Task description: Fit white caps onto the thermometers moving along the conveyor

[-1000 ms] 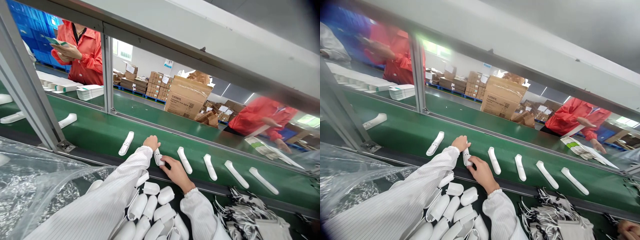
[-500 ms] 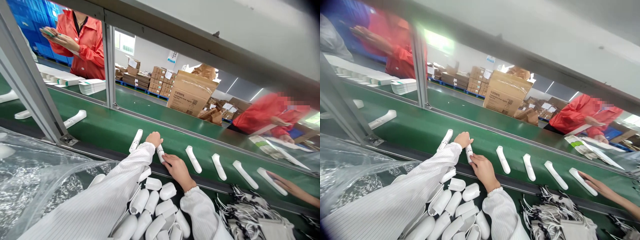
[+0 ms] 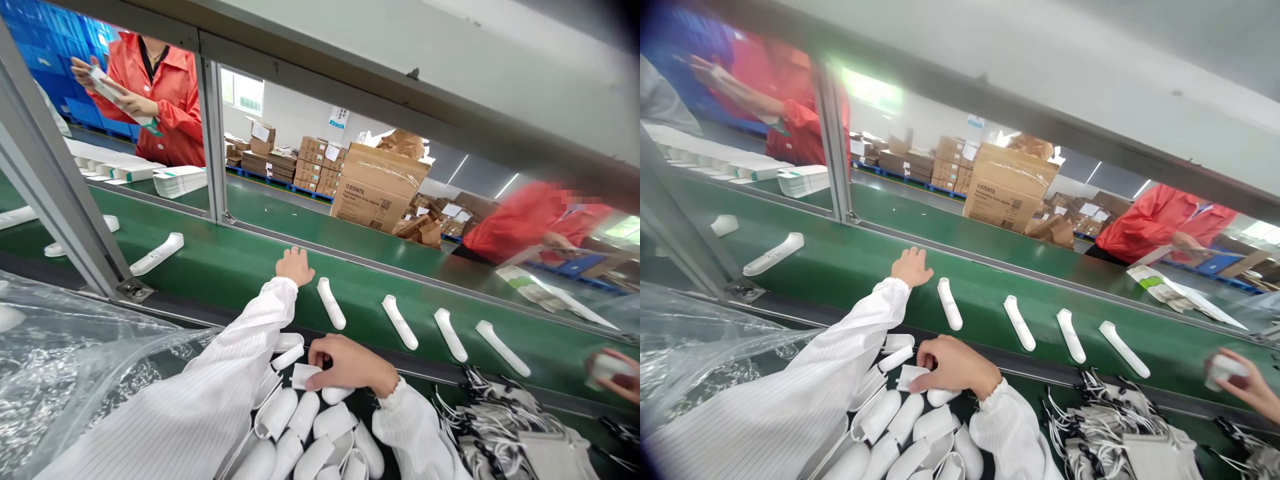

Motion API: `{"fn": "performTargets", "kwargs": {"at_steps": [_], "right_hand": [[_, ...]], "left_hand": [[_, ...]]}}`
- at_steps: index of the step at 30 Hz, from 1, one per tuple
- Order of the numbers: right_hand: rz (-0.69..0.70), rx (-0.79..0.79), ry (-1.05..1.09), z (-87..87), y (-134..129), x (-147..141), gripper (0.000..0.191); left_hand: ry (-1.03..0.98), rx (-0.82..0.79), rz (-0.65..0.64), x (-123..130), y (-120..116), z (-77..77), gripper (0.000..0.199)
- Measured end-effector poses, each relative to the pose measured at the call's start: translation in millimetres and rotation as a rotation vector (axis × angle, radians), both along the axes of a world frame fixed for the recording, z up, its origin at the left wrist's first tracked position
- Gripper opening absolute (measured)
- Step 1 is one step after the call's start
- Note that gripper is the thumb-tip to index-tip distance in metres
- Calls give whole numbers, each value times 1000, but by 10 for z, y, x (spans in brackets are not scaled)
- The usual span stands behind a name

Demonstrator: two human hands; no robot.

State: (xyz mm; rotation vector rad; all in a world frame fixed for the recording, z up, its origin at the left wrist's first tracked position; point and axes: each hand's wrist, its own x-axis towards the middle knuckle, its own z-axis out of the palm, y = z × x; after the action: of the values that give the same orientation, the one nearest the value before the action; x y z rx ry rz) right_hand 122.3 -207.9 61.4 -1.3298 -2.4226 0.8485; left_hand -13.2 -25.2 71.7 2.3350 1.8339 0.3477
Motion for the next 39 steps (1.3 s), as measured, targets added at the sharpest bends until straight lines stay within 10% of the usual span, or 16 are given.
{"fn": "performTargets", "kwargs": {"at_steps": [5, 13, 22, 39], "right_hand": [[-77, -39, 111, -12, 24, 17, 11], [-636, 225, 496, -395, 317, 134, 36], [-347, 327, 135, -462, 269, 13, 38], [-470, 362, -10, -420, 233, 21, 38]], "left_hand": [[70, -321, 7, -82, 17, -42, 51], [-1, -256, -44, -11, 68, -138, 31], [-41, -205, -63, 71, 52, -248, 31], [-136, -227, -30, 196, 70, -381, 37]]}}
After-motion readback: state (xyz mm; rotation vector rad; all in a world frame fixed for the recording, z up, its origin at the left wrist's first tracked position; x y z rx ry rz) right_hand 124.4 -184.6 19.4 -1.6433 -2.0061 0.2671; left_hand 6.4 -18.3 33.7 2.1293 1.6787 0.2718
